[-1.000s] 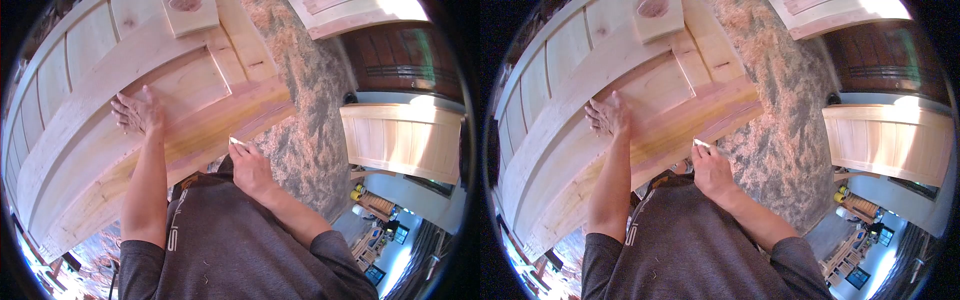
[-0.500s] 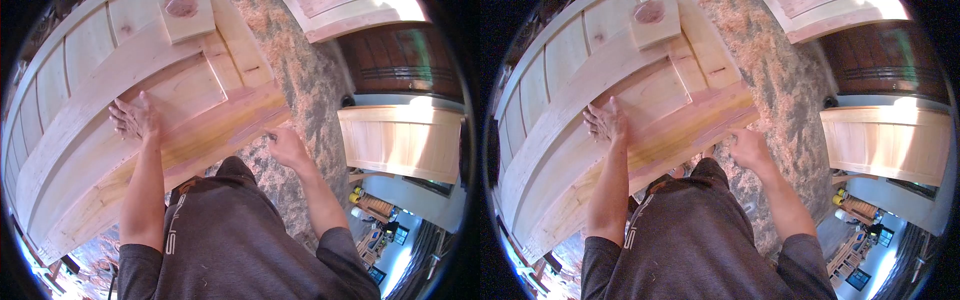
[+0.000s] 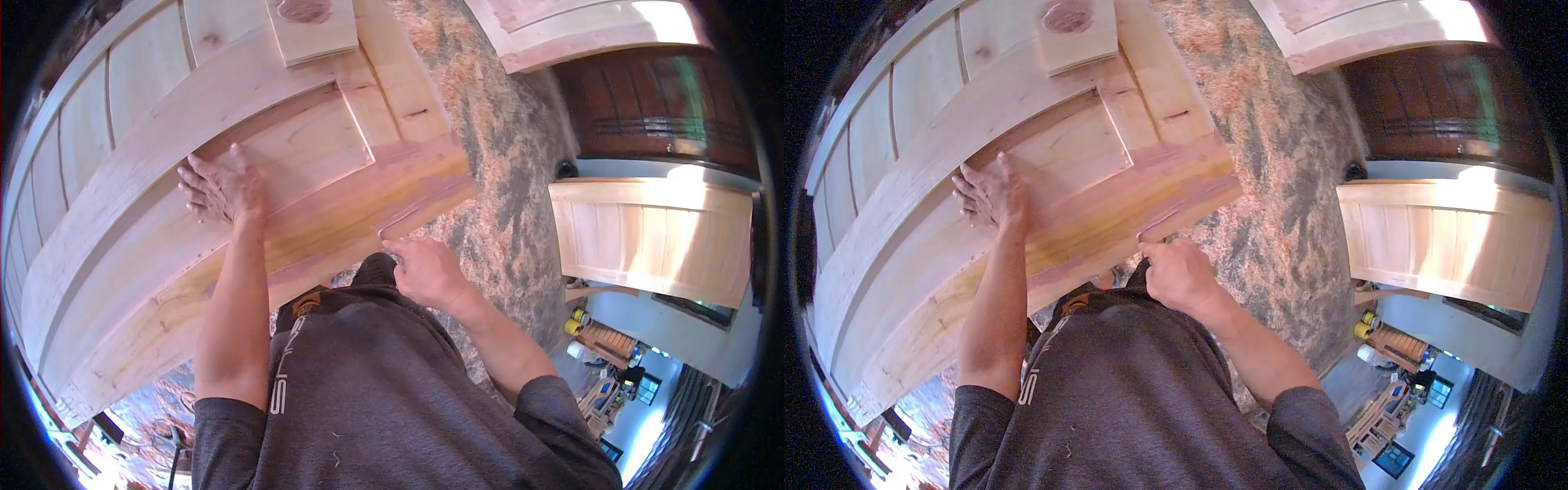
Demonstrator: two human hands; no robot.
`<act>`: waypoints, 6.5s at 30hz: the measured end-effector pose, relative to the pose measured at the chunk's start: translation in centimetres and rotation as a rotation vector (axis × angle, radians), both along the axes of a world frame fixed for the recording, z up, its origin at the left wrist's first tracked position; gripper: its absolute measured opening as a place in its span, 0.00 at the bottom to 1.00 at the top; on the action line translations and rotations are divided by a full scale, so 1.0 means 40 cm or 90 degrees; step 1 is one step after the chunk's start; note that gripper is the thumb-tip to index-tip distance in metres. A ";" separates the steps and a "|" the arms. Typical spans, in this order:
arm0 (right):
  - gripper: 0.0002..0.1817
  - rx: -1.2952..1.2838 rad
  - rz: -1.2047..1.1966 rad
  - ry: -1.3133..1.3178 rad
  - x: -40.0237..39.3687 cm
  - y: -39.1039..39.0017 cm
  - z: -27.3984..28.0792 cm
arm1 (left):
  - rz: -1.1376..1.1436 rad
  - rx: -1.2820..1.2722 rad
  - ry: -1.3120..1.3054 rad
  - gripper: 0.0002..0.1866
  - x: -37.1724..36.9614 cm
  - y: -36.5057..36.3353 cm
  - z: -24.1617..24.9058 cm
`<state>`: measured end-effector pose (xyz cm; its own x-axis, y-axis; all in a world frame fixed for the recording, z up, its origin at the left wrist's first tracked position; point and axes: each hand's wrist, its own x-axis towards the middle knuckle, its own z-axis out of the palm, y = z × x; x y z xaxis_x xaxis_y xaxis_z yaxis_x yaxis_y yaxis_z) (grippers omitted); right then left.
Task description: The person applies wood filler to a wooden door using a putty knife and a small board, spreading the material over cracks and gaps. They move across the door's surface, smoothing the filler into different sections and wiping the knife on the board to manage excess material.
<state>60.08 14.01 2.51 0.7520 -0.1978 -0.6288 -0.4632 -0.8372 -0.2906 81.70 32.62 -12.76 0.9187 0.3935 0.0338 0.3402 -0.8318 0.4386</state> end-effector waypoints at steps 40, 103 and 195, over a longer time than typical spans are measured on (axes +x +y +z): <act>0.26 -0.223 -0.031 -0.186 -0.063 -0.136 -0.071 | -0.010 0.016 0.011 0.51 0.007 0.003 0.001; 0.26 -0.035 -0.012 -0.127 -0.024 -0.022 -0.032 | 0.007 -0.006 0.002 0.48 0.022 0.014 -0.031; 0.19 0.120 1.380 -0.250 0.529 0.464 -0.049 | 0.442 0.151 -0.187 0.32 -0.392 0.598 -0.074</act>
<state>81.26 32.59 0.55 -0.2753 0.8990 -0.3406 0.9522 0.2063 -0.2252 66.00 56.54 -15.70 0.4058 0.8258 0.3916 0.7142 -0.5538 0.4280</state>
